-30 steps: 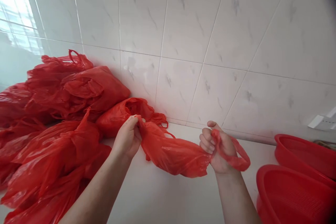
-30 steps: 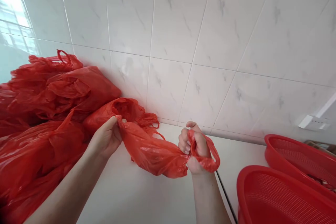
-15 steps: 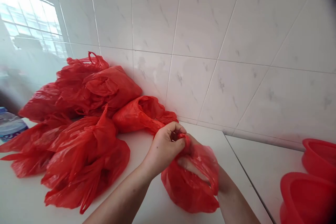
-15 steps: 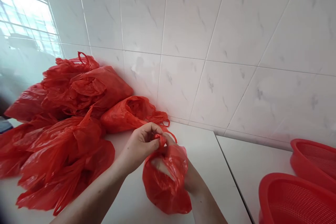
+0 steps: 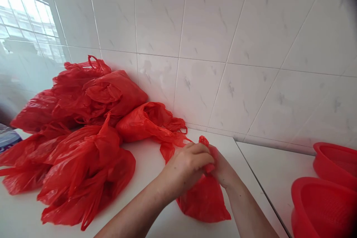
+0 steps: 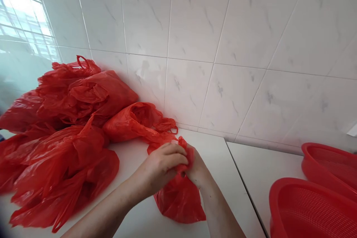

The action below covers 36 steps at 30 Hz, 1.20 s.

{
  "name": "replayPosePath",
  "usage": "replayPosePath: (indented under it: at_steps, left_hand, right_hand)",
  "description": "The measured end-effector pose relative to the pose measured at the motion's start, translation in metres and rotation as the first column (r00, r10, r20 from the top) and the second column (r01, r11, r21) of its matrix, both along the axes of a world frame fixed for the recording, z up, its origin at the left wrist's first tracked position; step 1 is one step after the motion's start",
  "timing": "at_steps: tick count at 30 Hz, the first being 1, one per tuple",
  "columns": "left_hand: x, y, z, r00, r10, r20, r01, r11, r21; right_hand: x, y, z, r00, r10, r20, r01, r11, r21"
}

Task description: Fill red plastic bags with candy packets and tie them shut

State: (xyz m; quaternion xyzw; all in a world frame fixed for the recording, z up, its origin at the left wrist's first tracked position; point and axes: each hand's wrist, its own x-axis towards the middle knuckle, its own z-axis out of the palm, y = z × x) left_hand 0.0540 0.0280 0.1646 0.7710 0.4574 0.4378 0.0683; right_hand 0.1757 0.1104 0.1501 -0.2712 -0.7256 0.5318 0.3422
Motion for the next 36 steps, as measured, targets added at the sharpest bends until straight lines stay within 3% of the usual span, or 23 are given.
replayPosePath:
  at_steps: [2, 4, 8, 12, 17, 21, 23, 26, 30, 32, 36]
  left_hand:
    - [-0.005, 0.006, -0.002, 0.98, 0.076, 0.182, -0.068, 0.997, -0.045]
    - [-0.011, 0.011, -0.004, 0.915, 0.151, 0.373, -0.105, 0.985, -0.14]
    - [-0.021, 0.019, -0.01, 0.769, 0.206, 0.605, -0.058, 0.965, -0.255]
    - [-0.024, 0.027, -0.02, 0.794, 0.22, 0.567, -0.045, 0.951, -0.305]
    - [-0.023, 0.03, -0.025, 0.816, 0.197, 0.544, -0.018, 0.948, -0.316]
    - [-0.019, 0.028, -0.027, 0.779, 0.169, 0.603, 0.066, 0.935, -0.348]
    - [-0.018, 0.028, -0.027, 0.757, 0.165, 0.632, 0.093, 0.93, -0.355]
    - [-0.017, 0.028, -0.025, 0.735, 0.156, 0.66, 0.126, 0.925, -0.359]
    - [-0.016, 0.027, -0.025, 0.758, 0.154, 0.634, 0.117, 0.924, -0.364]
    - [-0.016, 0.028, -0.027, 0.817, 0.169, 0.552, 0.056, 0.929, -0.366]
    - [-0.016, 0.028, -0.03, 0.887, 0.241, 0.395, -0.11, 0.939, -0.327]
  right_hand:
    - [0.007, 0.004, 0.002, 0.989, 0.143, 0.045, -0.137, 0.985, -0.108]
    - [0.015, 0.01, 0.002, 0.972, 0.237, 0.007, -0.229, 0.945, -0.234]
    - [0.024, 0.019, 0.002, 0.959, 0.245, -0.142, -0.28, 0.89, -0.358]
    - [0.023, 0.024, -0.001, 0.938, 0.249, -0.24, -0.335, 0.831, -0.445]
    - [0.022, 0.026, -0.007, 0.95, 0.19, -0.248, -0.274, 0.888, -0.369]
    - [0.024, 0.021, -0.003, 0.948, 0.257, -0.189, -0.307, 0.898, -0.315]
    - [0.023, 0.018, 0.001, 0.967, 0.236, -0.096, -0.253, 0.933, -0.256]
    - [0.015, 0.014, 0.001, 0.995, 0.035, 0.09, -0.029, 0.997, -0.068]
    - [0.004, 0.015, -0.005, 0.943, -0.279, 0.183, 0.249, 0.953, 0.171]
    - [0.003, 0.017, -0.007, 0.948, -0.272, 0.163, 0.251, 0.958, 0.136]
    - [0.011, 0.023, -0.008, 0.999, -0.036, -0.029, 0.029, 0.981, -0.193]
